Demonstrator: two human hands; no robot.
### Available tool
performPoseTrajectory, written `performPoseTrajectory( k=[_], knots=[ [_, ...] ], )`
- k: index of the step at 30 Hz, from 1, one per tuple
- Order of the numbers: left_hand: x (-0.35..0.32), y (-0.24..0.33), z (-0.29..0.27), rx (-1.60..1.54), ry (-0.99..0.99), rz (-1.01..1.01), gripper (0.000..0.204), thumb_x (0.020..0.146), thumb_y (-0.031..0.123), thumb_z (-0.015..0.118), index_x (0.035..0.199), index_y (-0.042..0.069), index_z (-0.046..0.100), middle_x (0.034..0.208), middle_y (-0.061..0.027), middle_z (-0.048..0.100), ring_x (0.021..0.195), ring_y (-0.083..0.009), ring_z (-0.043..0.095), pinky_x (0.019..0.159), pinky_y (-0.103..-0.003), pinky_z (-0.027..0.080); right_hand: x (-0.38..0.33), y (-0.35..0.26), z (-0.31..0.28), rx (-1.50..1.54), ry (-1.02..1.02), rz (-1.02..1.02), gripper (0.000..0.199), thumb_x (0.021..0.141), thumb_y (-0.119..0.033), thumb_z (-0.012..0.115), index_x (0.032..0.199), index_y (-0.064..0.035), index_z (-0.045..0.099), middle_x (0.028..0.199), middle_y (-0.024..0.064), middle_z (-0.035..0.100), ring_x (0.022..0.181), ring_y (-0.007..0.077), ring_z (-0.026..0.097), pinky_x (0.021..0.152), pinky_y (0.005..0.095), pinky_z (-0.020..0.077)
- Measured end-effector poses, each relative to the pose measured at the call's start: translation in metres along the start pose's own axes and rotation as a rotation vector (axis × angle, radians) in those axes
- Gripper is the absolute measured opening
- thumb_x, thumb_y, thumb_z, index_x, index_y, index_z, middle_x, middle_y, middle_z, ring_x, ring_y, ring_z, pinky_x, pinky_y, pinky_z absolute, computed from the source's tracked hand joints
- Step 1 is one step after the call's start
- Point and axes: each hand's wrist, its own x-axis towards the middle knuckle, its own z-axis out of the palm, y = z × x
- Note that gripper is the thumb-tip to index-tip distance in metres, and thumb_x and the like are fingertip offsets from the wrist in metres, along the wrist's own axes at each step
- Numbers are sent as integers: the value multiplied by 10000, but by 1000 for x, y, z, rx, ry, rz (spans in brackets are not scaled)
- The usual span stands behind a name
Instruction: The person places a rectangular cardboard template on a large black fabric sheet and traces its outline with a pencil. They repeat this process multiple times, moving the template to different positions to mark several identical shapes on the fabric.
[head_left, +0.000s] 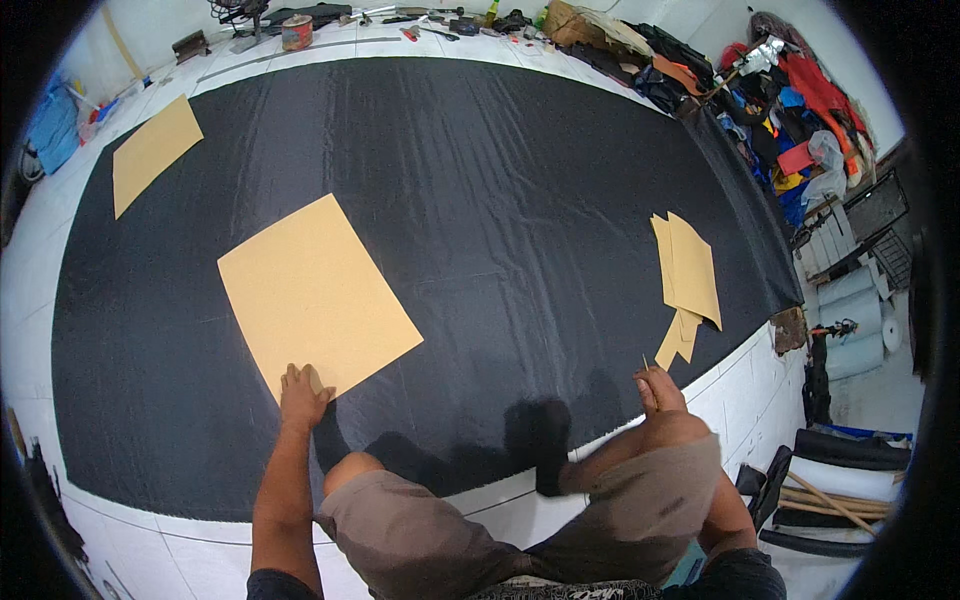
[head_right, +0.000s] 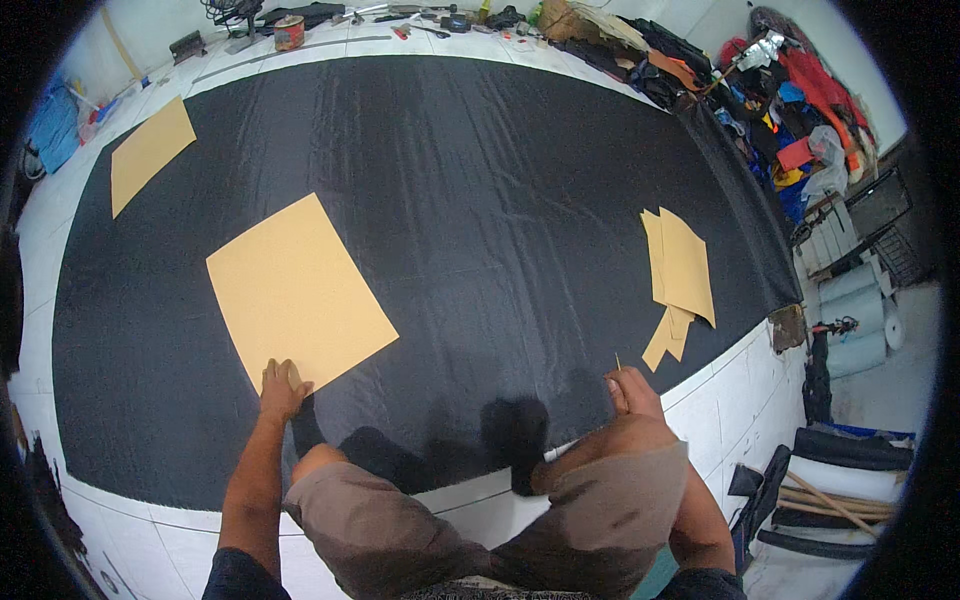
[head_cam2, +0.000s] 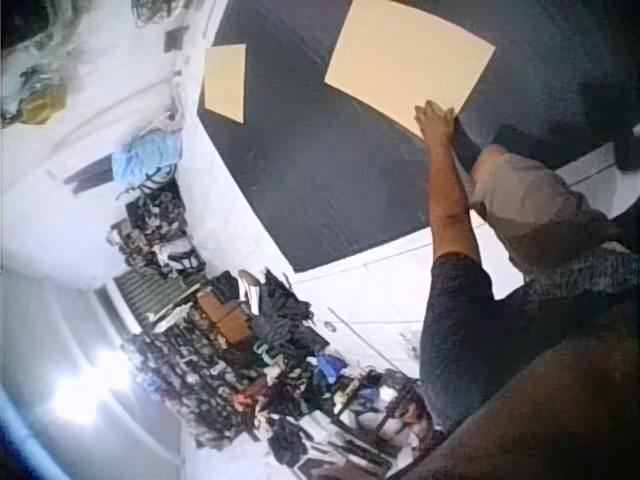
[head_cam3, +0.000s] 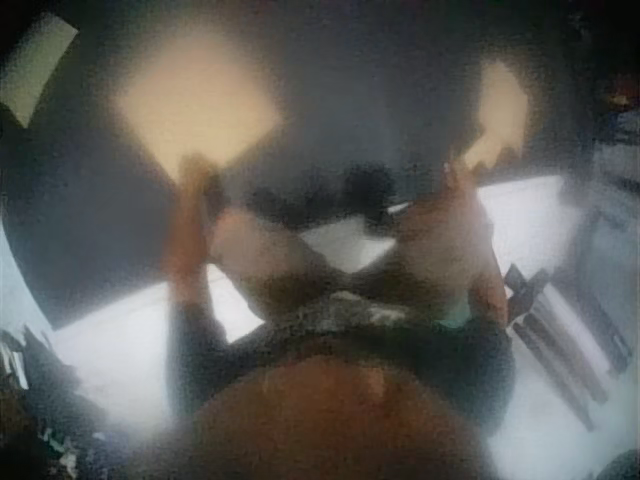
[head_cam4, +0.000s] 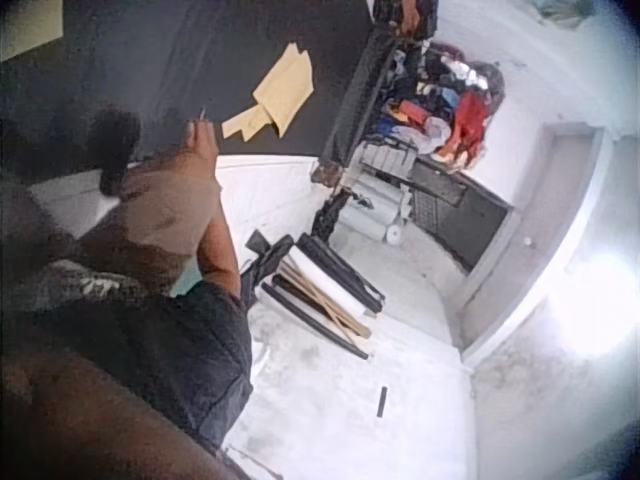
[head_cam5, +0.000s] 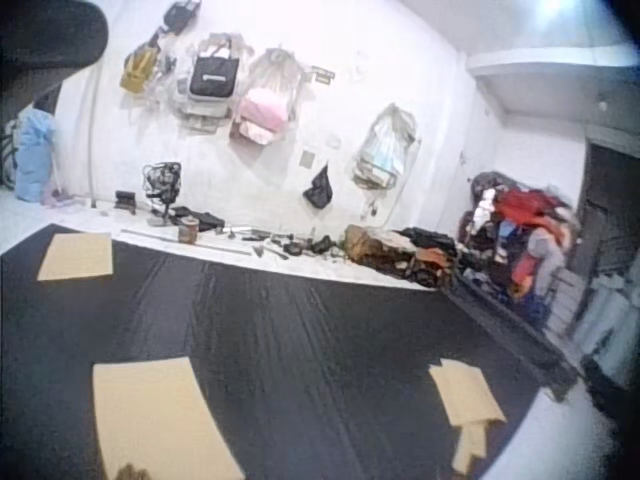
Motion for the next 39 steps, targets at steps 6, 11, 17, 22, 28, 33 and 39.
performPoseTrajectory(
  k=[6,11,17,22,28,33,39],
  knots=[
    [2,-15,-14,83,-43,-38,953,817,454,814,1558,91,337,1587,-295,277,1444,-467,345,1154,-513,407,34,15,52,263,-26,247,258,1050,-288,578,1065,-40,644,793,145,646,828,221,683,726,369,521],
    [17,-15,-28,147,-226,-130,1067,781,523,828,1594,112,274,1568,-313,278,1412,-489,379,1118,-527,446,86,26,106,126,-164,-96,252,1033,-268,591,1084,-33,664,918,154,710,862,339,708,728,439,546],
    [77,78,-5,41,-135,-317,1074,809,558,812,1596,59,278,1496,-346,354,1324,-502,485,1099,-495,449,167,12,182,208,-448,-143,272,1041,-262,559,1138,-24,647,1137,169,680,1102,373,637,926,495,495],
    [129,191,17,-857,-15,-86,744,960,405,685,1542,35,406,1488,-294,449,1373,-375,478,1066,-454,464,216,-30,268,466,-433,-501,217,1028,-239,564,1102,-55,652,1065,142,646,1040,331,625,939,464,474],
    [139,145,2,-88,339,34,545,804,134,695,1315,18,543,1414,-293,483,1299,-502,472,1118,-521,405,275,-45,306,587,-473,-748,166,995,-208,612,1053,-55,639,994,107,618,1004,281,625,918,440,472],
    [87,118,16,-14,161,-263,722,830,244,748,1472,107,447,1461,-355,375,1330,-503,446,1108,-537,415,286,-31,319,647,-439,-694,198,963,-182,649,1100,-40,636,1044,101,634,1021,273,622,929,454,466],
    [150,183,17,-6,105,-242,783,910,478,724,1532,101,434,1395,-338,404,1275,-471,475,1069,-552,422,323,-17,325,698,-354,-574,202,943,-173,658,1107,-55,661,1129,113,635,1089,287,606,946,461,455]
  ],
)
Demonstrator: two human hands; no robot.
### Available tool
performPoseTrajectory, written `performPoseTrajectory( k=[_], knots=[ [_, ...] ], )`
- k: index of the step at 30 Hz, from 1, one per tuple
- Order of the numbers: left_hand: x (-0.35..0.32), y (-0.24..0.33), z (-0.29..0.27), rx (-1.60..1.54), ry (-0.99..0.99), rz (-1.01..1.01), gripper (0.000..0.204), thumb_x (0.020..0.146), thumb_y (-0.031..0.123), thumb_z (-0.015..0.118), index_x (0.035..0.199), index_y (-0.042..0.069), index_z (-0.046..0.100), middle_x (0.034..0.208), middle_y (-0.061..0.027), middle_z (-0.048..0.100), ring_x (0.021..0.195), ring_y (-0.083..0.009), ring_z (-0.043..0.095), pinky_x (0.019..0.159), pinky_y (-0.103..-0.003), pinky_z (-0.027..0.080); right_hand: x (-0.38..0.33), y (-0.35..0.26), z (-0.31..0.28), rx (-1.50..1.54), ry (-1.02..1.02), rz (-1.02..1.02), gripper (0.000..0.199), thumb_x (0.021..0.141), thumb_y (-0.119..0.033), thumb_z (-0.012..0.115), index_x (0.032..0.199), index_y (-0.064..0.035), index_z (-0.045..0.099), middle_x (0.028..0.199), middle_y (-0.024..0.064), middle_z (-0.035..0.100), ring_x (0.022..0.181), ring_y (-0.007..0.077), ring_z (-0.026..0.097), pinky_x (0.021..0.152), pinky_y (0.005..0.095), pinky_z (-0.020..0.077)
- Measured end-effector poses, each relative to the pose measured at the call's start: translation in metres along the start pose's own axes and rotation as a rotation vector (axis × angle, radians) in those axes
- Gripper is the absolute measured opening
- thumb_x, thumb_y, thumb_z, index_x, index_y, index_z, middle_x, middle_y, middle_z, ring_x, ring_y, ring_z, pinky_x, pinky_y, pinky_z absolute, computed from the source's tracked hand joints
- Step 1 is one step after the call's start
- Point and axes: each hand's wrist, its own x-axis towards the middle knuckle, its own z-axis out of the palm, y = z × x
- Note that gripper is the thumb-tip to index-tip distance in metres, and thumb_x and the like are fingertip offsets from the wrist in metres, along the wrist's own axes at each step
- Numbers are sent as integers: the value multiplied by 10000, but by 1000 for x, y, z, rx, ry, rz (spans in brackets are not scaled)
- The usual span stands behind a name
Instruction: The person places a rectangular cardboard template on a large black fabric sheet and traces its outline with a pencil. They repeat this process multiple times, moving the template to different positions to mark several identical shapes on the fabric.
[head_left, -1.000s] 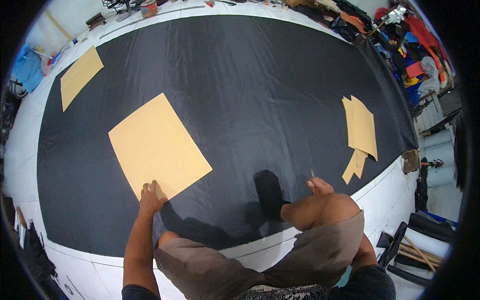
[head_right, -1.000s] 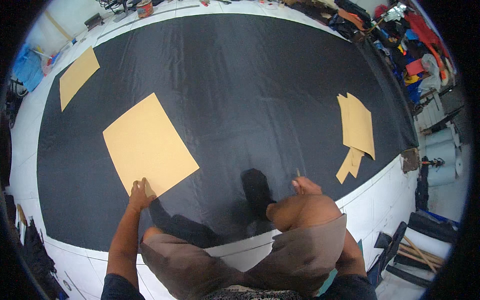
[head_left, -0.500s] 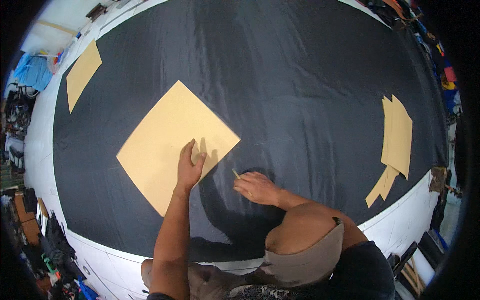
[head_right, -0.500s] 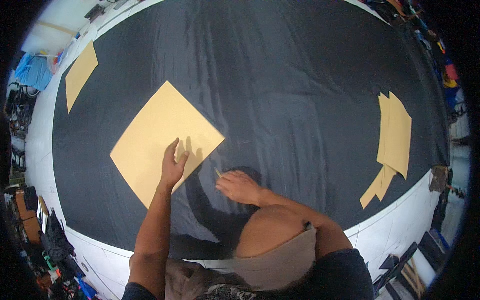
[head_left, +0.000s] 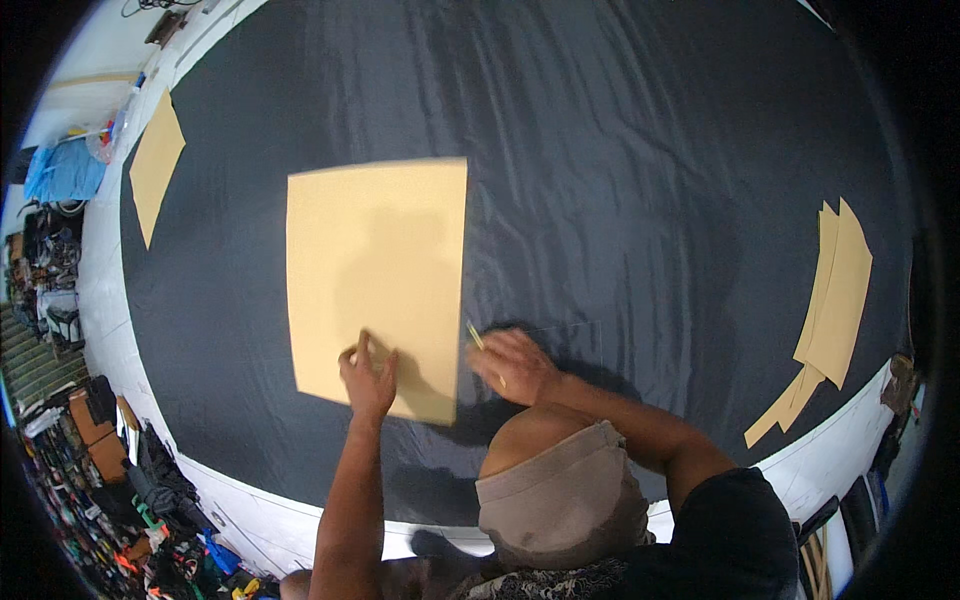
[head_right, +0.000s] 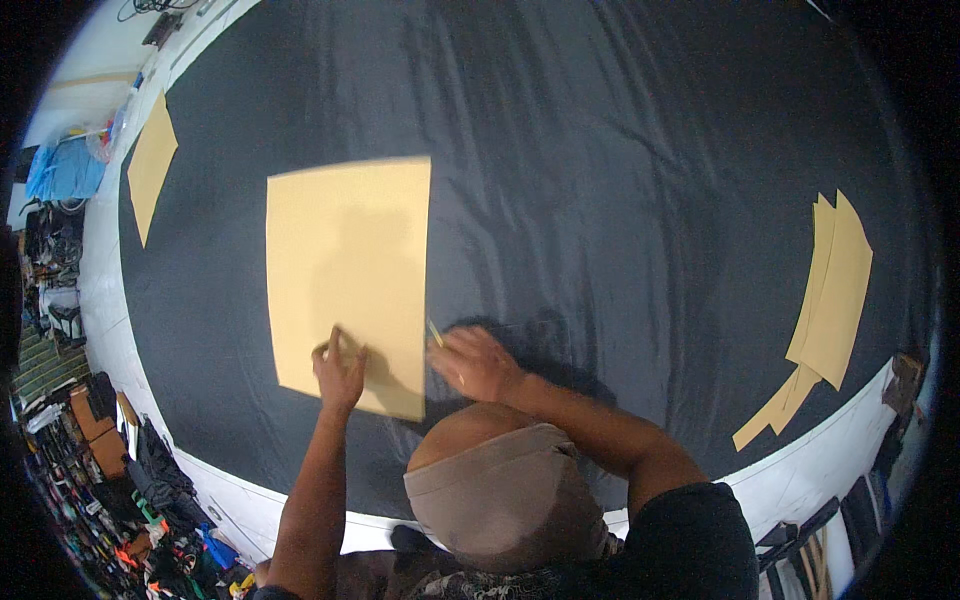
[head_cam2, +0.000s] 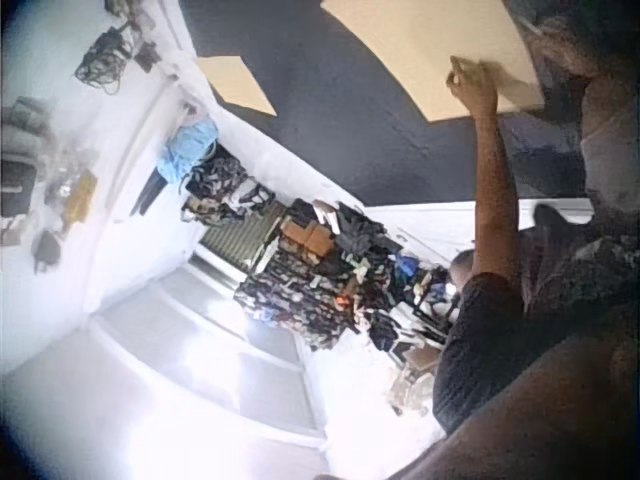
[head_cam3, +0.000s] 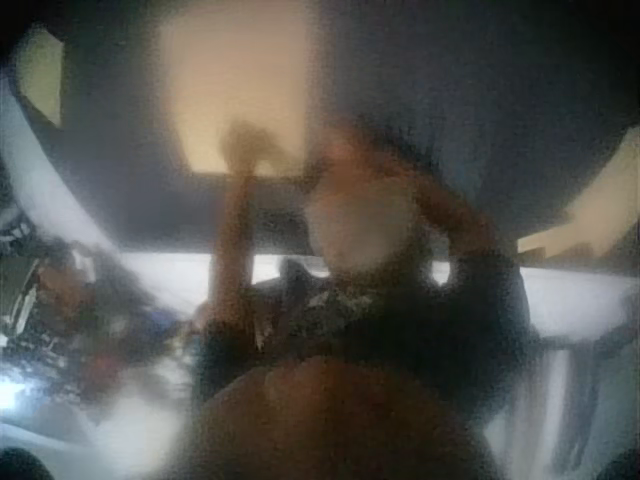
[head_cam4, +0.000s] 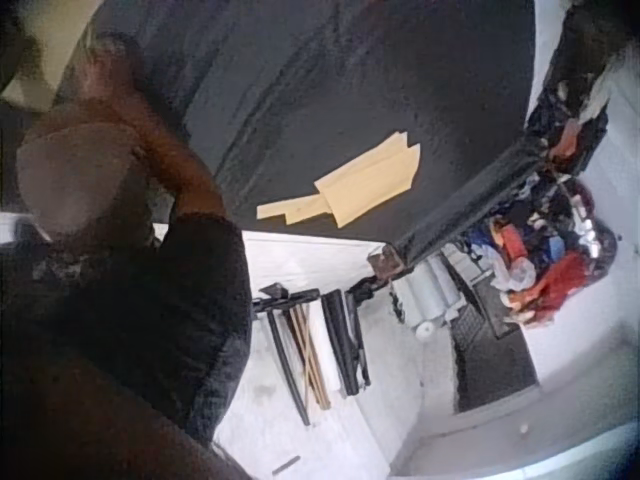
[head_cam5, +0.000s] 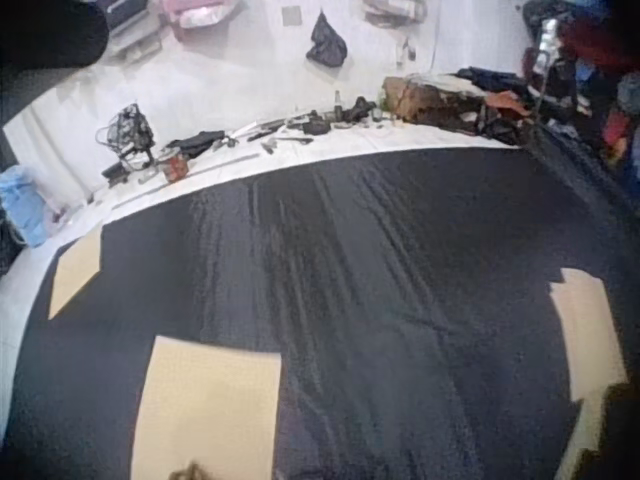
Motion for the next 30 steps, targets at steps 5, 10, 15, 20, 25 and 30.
performPoseTrajectory(
  k=[5,10,15,20,25,30],
  knots=[
    [51,106,21,-15,130,188,741,840,326,776,1489,103,496,1293,-295,513,1204,-450,516,1011,-529,452,32,28,-51,-220,38,51,292,958,-207,641,1220,-77,636,1237,123,630,1240,307,556,1071,487,397],
    [78,145,36,-378,87,326,559,897,268,725,1403,75,584,1228,-260,558,1136,-410,558,986,-504,476,18,34,-62,-523,-110,54,321,966,-250,649,1260,-120,642,1393,106,595,1396,332,468,1205,561,278],
    [89,107,-2,-453,90,330,479,911,193,690,1369,71,618,1278,-226,589,1233,-402,529,1033,-507,455,-7,63,-91,-593,-36,20,320,958,-244,664,1258,-135,657,1478,64,555,1415,341,451,1199,562,295],
    [79,12,-19,-80,179,361,520,891,226,738,1390,139,622,1426,-232,524,1327,-423,481,1107,-493,413,-25,52,-99,-599,-39,106,297,959,-216,666,1247,-149,663,1481,57,556,1434,327,433,1208,530,299],
    [75,2,-25,-21,71,374,613,852,305,795,1423,199,598,1530,-227,434,1427,-413,390,1167,-480,370,-38,51,-90,-590,-10,116,294,955,-198,670,1242,-137,657,1479,78,553,1440,340,420,1210,535,292],
    [81,10,-32,64,55,496,669,866,396,785,1470,231,547,1568,-227,388,1444,-441,364,1176,-507,356,-34,49,-85,-607,-18,113,298,956,-187,666,1248,-128,651,1474,95,556,1441,360,416,1210,539,289]
  ],
)
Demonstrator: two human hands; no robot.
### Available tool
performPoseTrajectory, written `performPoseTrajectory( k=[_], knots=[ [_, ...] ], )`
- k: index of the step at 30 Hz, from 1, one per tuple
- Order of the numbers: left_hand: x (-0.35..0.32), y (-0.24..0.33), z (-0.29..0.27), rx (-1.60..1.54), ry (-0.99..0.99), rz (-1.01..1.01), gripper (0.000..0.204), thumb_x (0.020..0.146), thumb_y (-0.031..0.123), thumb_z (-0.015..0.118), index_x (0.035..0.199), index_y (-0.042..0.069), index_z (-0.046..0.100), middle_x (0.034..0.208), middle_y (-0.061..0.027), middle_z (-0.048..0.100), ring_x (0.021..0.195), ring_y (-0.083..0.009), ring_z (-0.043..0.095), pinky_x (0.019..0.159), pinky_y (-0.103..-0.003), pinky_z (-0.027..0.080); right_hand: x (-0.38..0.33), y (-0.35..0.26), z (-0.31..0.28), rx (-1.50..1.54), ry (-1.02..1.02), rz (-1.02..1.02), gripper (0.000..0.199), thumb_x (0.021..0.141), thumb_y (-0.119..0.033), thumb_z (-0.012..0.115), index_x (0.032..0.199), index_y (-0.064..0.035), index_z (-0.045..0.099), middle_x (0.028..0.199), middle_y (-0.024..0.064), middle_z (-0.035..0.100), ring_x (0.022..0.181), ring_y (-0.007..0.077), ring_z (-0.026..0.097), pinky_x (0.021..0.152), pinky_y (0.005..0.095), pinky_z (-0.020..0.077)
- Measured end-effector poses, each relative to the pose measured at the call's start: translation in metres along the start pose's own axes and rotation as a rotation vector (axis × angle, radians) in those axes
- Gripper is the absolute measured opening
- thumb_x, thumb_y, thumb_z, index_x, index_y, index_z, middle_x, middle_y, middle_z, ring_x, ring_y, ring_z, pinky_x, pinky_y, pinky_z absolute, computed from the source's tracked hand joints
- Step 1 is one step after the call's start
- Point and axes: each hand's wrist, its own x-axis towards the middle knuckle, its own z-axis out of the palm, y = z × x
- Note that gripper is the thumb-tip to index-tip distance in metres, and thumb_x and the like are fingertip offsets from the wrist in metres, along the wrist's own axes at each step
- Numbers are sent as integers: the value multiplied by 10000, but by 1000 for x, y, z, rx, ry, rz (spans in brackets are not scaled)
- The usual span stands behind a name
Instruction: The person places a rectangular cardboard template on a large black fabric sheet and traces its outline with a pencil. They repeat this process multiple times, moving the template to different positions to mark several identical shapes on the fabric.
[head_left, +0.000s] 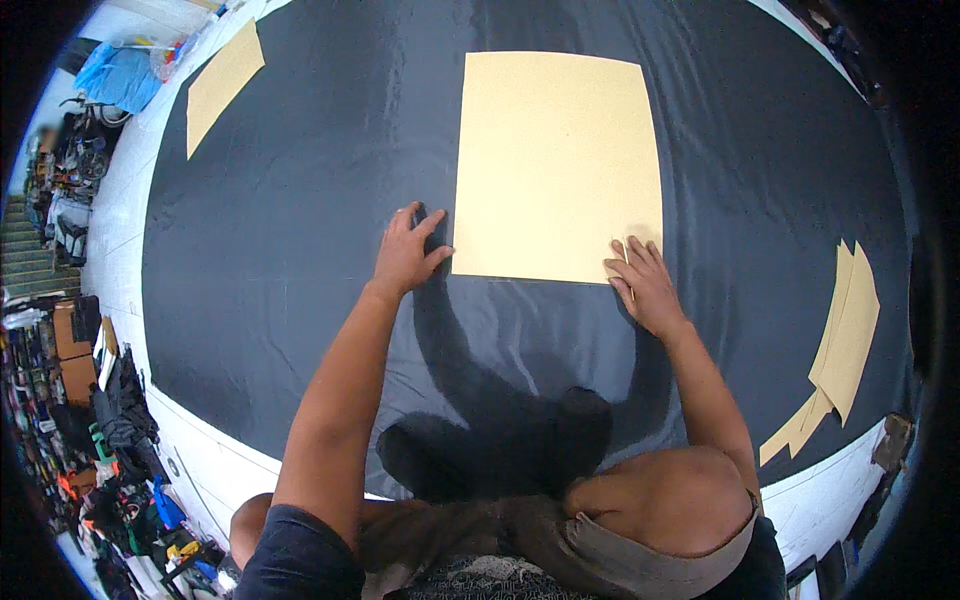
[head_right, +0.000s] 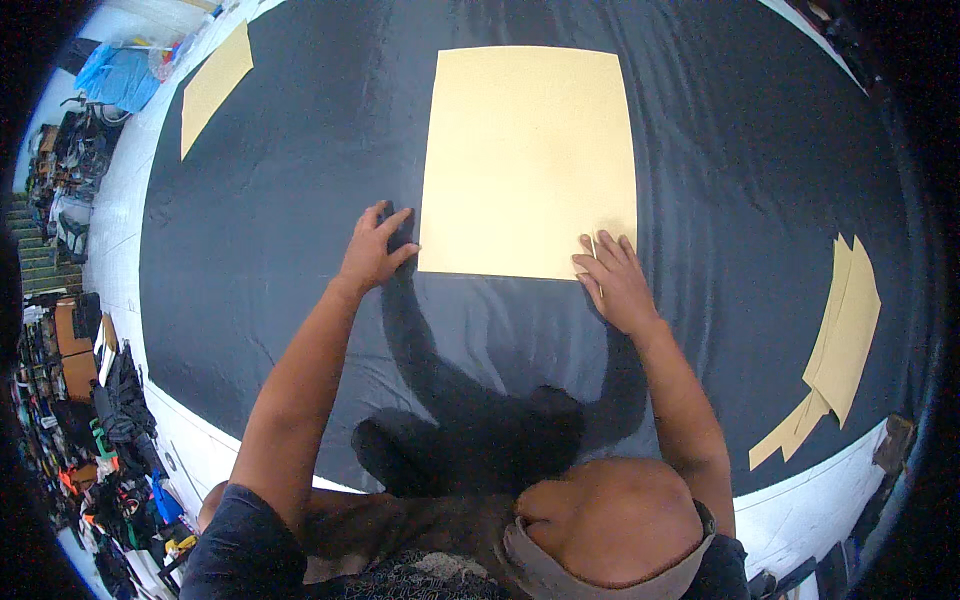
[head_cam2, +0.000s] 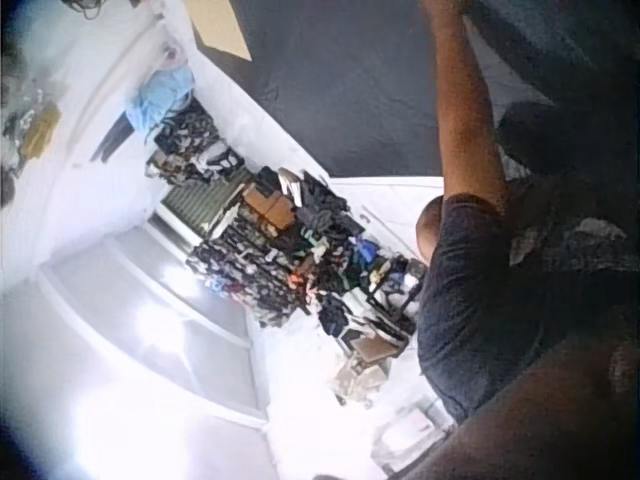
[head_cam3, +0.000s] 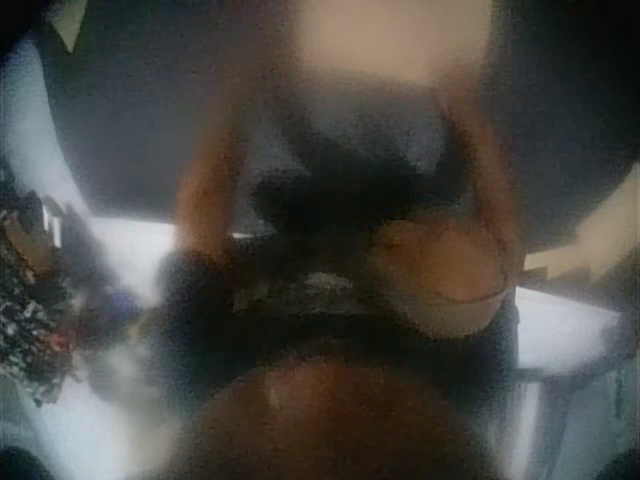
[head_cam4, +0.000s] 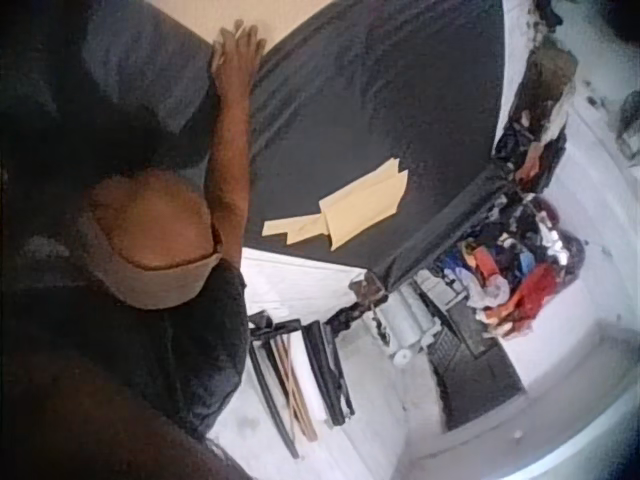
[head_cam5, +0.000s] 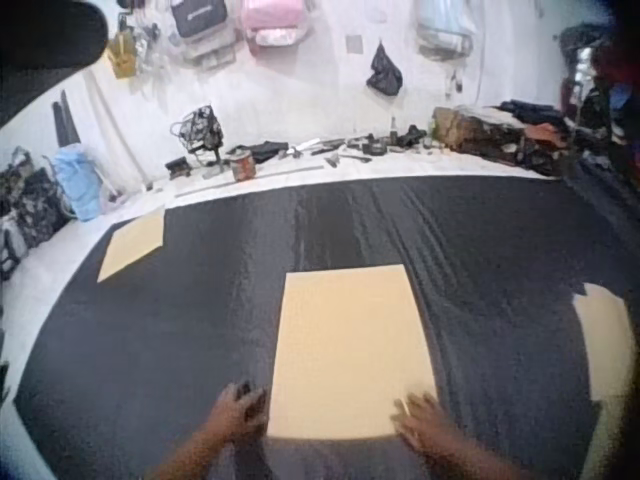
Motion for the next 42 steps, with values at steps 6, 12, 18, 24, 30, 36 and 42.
performPoseTrajectory(
  k=[6,12,18,24,30,36,42],
  knots=[
    [6,-3,3,93,-125,72,698,875,469,755,1500,284,504,1589,-201,376,1459,-450,356,1195,-528,324,8,-13,-4,8,-26,3,295,958,-179,658,1247,-123,651,1487,97,547,1443,364,413,1210,542,287],
    [2,-3,2,111,-133,81,765,828,514,775,1506,293,497,1600,-171,380,1473,-431,346,1176,-549,336,3,-11,-1,35,-20,21,292,961,-182,655,1247,-123,656,1493,85,545,1446,359,408,1215,544,277],
    [2,-8,2,95,-146,49,785,819,529,772,1515,310,483,1634,-117,344,1507,-366,313,1190,-556,303,2,-13,2,4,-8,23,277,977,-192,641,1248,-136,659,1494,69,546,1463,351,388,1226,543,259],
    [4,-8,1,77,-144,63,789,800,511,793,1501,290,506,1632,-120,356,1502,-359,328,1193,-546,288,-3,-11,8,-18,32,13,289,991,-210,625,1273,-155,650,1523,57,521,1486,347,355,1242,539,226],
    [3,-7,2,68,-124,74,785,804,471,804,1499,252,513,1622,-148,371,1490,-385,344,1183,-532,309,-7,6,6,-73,170,105,346,989,-210,624,1329,-141,611,1535,108,503,1476,400,354,1228,544,243],
    [3,-13,9,17,-96,83,804,755,443,843,1475,230,553,1612,-156,388,1491,-391,340,1185,-509,305,-22,59,-18,7,289,317,366,956,-279,677,1282,-119,636,1498,129,539,1438,390,412,1182,551,289],
    [4,-1,3,-1,-128,42,800,772,381,849,1486,205,536,1633,-176,341,1496,-435,304,1202,-509,315,-25,51,-11,-11,183,344,390,947,-394,688,1270,-178,659,1507,77,542,1461,355,390,1225,565,217]
  ],
)
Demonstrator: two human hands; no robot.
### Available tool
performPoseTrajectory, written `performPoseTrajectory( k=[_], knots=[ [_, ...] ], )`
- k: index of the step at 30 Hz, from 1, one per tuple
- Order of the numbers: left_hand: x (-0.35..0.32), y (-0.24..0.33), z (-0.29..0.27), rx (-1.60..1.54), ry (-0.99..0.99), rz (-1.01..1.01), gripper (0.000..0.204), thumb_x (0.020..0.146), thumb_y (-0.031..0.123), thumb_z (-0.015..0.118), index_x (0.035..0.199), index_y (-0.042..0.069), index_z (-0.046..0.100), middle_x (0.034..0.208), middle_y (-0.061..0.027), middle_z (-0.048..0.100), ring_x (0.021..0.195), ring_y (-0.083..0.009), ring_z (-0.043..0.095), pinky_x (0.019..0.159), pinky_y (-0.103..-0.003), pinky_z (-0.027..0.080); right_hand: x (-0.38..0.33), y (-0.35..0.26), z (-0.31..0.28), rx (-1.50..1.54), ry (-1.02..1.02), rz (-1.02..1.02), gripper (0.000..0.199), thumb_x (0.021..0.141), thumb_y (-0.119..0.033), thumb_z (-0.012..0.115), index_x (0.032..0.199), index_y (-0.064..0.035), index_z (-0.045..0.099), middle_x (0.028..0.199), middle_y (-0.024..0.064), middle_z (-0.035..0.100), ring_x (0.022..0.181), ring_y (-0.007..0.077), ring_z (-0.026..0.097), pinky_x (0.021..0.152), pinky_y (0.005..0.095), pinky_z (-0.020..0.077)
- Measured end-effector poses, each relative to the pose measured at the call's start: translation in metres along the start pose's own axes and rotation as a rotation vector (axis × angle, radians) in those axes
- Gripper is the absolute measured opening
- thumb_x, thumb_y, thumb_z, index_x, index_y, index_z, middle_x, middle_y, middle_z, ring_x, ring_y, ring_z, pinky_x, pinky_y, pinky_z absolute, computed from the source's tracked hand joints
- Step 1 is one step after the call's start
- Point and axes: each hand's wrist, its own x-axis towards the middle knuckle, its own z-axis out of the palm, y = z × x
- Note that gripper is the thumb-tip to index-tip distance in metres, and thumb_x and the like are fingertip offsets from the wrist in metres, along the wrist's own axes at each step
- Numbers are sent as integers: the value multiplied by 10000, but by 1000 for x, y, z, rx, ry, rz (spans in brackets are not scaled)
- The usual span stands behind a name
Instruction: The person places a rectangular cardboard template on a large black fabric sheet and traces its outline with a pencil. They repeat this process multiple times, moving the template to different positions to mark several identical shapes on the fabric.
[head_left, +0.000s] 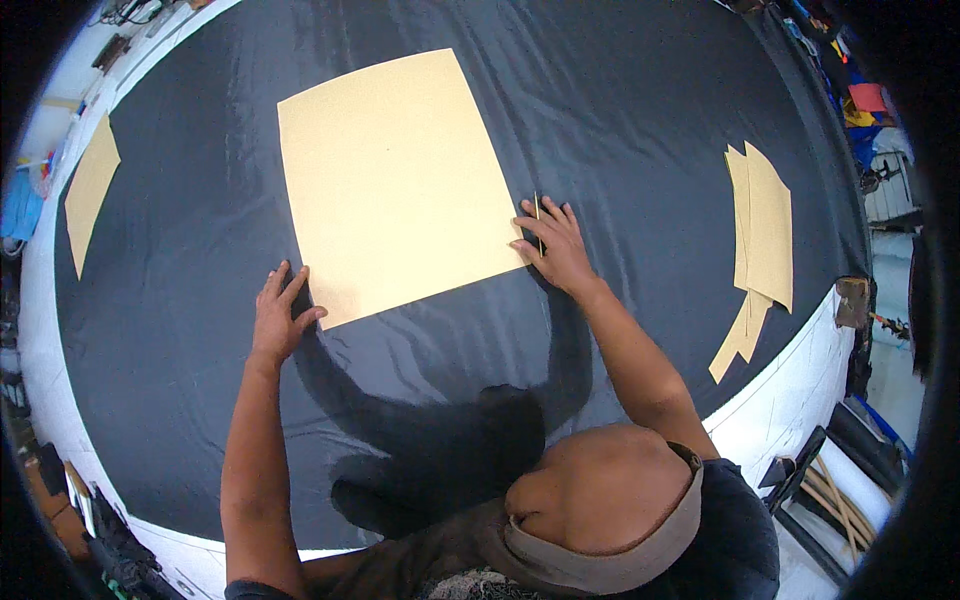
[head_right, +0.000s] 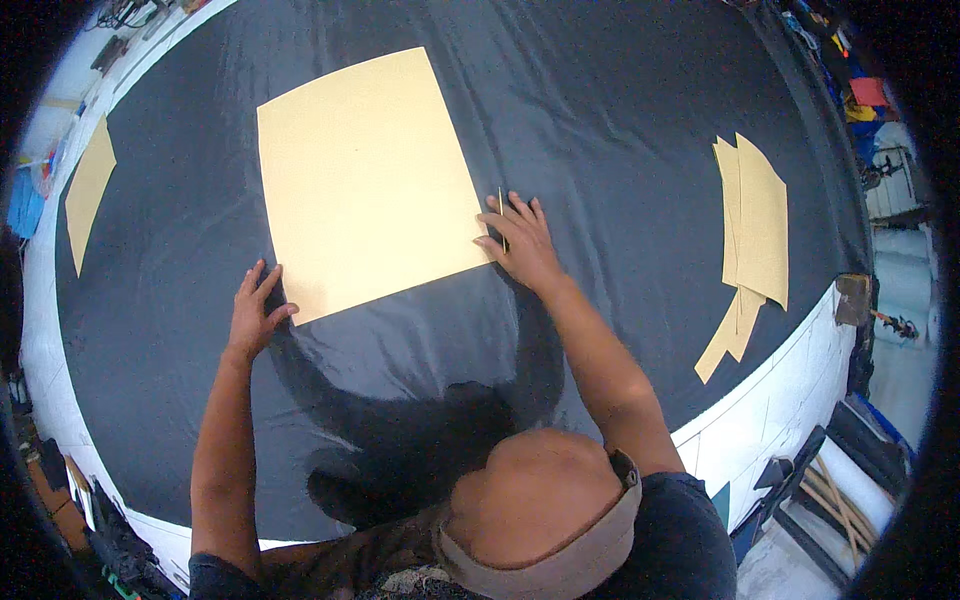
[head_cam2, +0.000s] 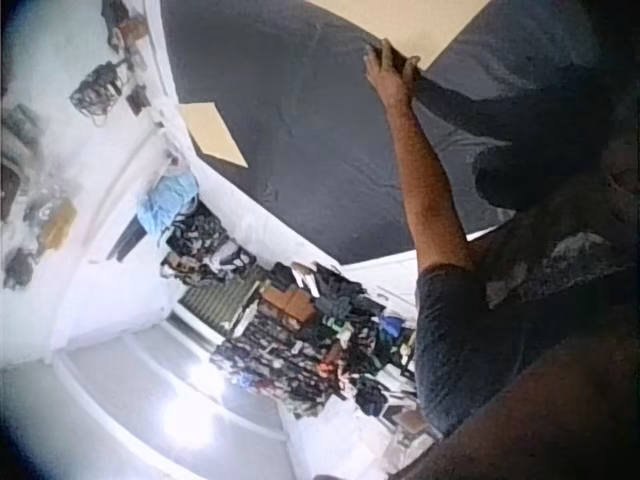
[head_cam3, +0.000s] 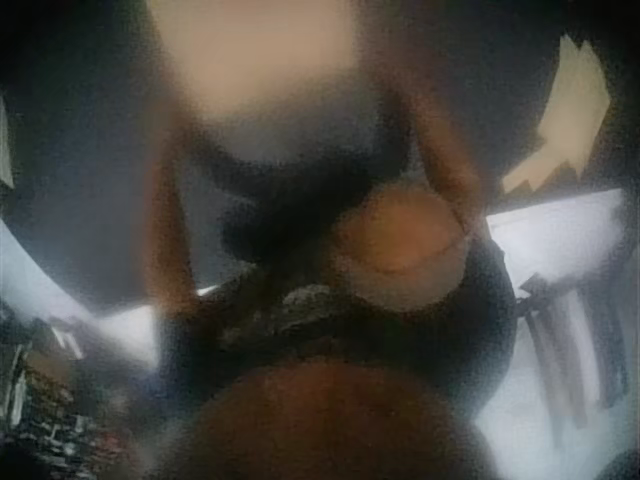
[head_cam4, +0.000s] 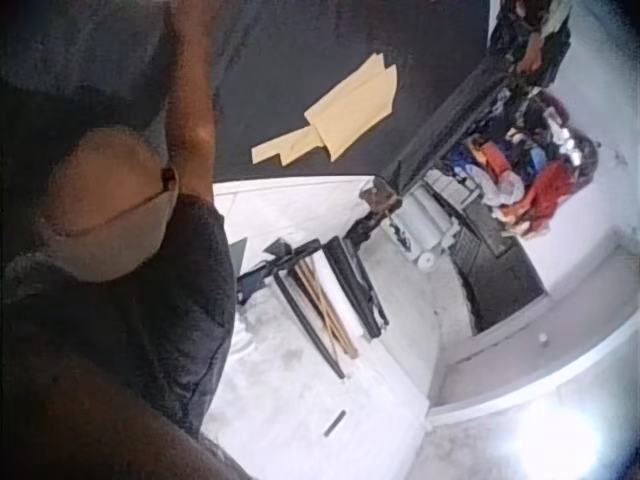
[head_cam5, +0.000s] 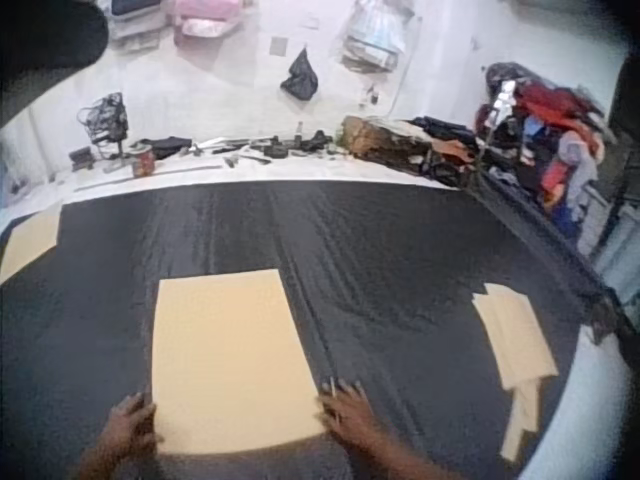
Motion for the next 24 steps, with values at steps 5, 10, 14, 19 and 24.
performPoseTrajectory(
  k=[5,10,14,19,24],
  knots=[
    [0,-6,0,-7,-3,11,812,774,381,848,1497,203,523,1635,-179,335,1497,-438,302,1207,-515,308,0,0,4,34,11,22,387,942,-402,693,1256,-178,666,1508,70,543,1469,345,382,1226,551,223],
    [2,-10,1,-20,-12,10,826,765,372,855,1500,203,519,1633,-186,336,1499,-431,303,1210,-507,313,-2,13,5,93,40,2,381,927,-375,723,1233,-151,683,1504,79,546,1472,341,379,1228,526,240],
    [1,-6,-1,-16,-17,-3,826,755,356,864,1493,197,528,1634,-193,330,1499,-432,304,1210,-500,320,-5,15,5,98,42,-21,363,919,-357,735,1205,-136,701,1501,90,546,1469,352,382,1228,526,251],
    [0,-10,2,-31,3,24,832,746,377,866,1489,207,534,1622,-198,347,1483,-444,322,1205,-514,319,-4,15,1,81,26,-38,350,926,-353,729,1206,-145,704,1501,101,544,1471,362,378,1229,535,249],
    [0,-3,0,-29,-16,-4,835,745,354,873,1490,197,531,1630,-198,334,1499,-442,301,1214,-503,319,-6,17,-2,82,-4,-32,364,928,-336,734,1230,-135,700,1517,111,528,1488,360,358,1240,531,230]
  ],
)
